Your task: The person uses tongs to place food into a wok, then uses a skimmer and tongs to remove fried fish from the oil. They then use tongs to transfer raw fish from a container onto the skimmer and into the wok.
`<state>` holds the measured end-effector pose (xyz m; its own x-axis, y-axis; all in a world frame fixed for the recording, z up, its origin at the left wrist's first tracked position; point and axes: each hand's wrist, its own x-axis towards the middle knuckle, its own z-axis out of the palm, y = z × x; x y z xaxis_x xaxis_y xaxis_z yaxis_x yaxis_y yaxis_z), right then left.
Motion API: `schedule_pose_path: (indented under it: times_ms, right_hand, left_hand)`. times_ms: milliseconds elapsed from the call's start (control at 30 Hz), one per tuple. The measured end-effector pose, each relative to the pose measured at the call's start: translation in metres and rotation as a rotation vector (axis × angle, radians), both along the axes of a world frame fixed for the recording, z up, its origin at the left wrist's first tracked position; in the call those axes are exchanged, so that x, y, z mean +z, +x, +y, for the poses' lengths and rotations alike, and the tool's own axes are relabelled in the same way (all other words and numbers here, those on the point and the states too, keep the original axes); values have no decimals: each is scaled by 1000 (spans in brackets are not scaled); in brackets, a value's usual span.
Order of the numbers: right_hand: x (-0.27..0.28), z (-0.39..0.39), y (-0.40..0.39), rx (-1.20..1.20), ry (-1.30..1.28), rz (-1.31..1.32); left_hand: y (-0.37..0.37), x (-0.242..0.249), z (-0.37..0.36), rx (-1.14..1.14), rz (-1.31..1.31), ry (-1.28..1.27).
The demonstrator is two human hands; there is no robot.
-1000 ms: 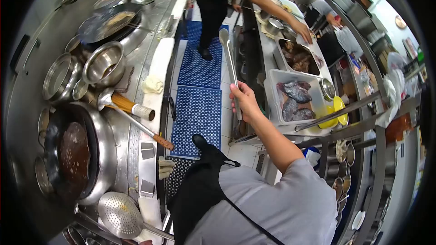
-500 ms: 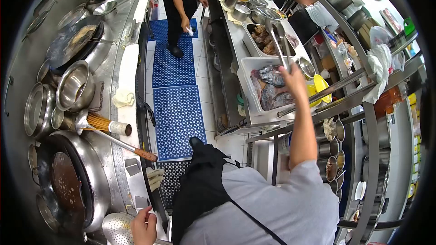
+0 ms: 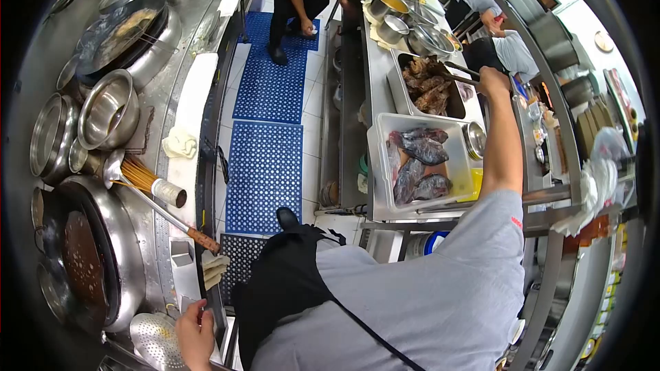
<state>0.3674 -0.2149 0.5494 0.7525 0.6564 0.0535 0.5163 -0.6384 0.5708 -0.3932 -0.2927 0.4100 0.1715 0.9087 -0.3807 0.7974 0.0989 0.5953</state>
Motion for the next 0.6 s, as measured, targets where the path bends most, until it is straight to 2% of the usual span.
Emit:
schedule_pose_path:
  times_ms: [300, 333, 433, 600]
  right_hand:
    - [-41, 49, 84, 152, -40, -130]
    - [-37, 53, 89, 134, -109, -79]
    - [-18, 47, 76, 232, -9, -122]
    - [18, 29, 44, 145, 47, -131]
  left_hand:
    - [52, 10, 27, -9, 23, -71]
    - [56, 10, 30, -20, 19, -75]
    - [56, -1, 36, -71, -32, 1]
    - [54, 1, 43, -157, -27, 40]
